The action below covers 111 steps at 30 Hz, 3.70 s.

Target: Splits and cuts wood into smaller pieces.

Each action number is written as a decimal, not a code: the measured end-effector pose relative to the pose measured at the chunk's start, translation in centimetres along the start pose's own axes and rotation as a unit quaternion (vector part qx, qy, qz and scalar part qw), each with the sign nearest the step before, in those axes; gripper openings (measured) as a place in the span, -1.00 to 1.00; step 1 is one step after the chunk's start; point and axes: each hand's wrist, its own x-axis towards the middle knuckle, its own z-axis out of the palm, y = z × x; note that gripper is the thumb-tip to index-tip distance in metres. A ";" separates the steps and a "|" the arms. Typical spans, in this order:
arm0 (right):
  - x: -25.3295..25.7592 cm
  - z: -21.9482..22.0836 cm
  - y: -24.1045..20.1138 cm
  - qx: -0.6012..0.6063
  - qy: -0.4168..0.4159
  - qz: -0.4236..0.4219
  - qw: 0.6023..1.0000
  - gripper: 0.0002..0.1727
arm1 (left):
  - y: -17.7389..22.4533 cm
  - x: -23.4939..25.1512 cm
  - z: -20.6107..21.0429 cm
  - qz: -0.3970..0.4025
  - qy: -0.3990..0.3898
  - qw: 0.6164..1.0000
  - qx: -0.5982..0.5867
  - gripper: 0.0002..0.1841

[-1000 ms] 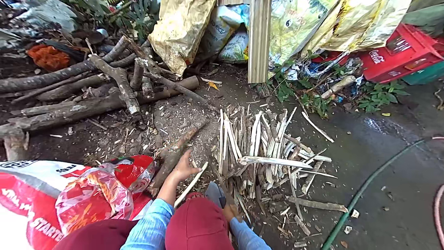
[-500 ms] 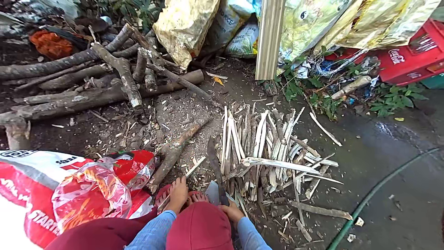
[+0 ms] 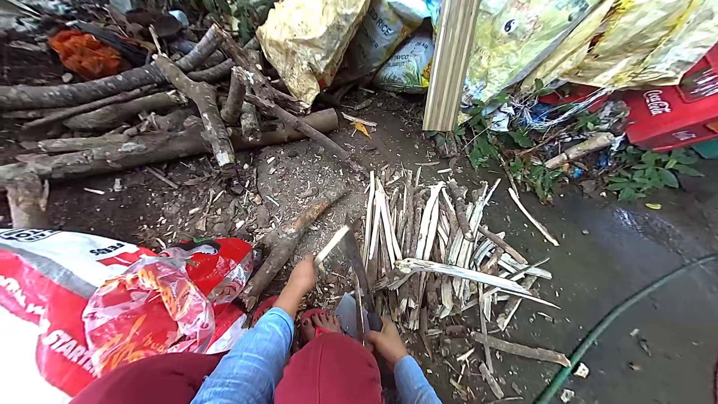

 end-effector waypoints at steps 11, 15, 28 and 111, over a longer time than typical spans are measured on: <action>-6.0 -2.4 -2.7 0.057 0.071 -0.109 0.990 -0.47 | 4.7 -1.1 -5.2 0.224 0.139 0.952 -0.155 -0.60; -8.9 -2.8 -2.9 0.001 0.090 -0.157 0.984 -0.44 | 5.9 -1.9 -5.1 0.215 0.123 0.964 -0.095 -0.61; -13.0 -2.0 -5.6 -0.147 0.138 -0.250 0.947 -0.48 | 7.9 -1.4 -5.6 0.232 0.086 0.969 -0.010 -0.64; -6.2 -1.1 -5.1 -0.251 0.064 -0.048 0.965 -0.43 | -1.1 -17.6 -17.5 0.116 -0.087 0.951 0.274 -0.42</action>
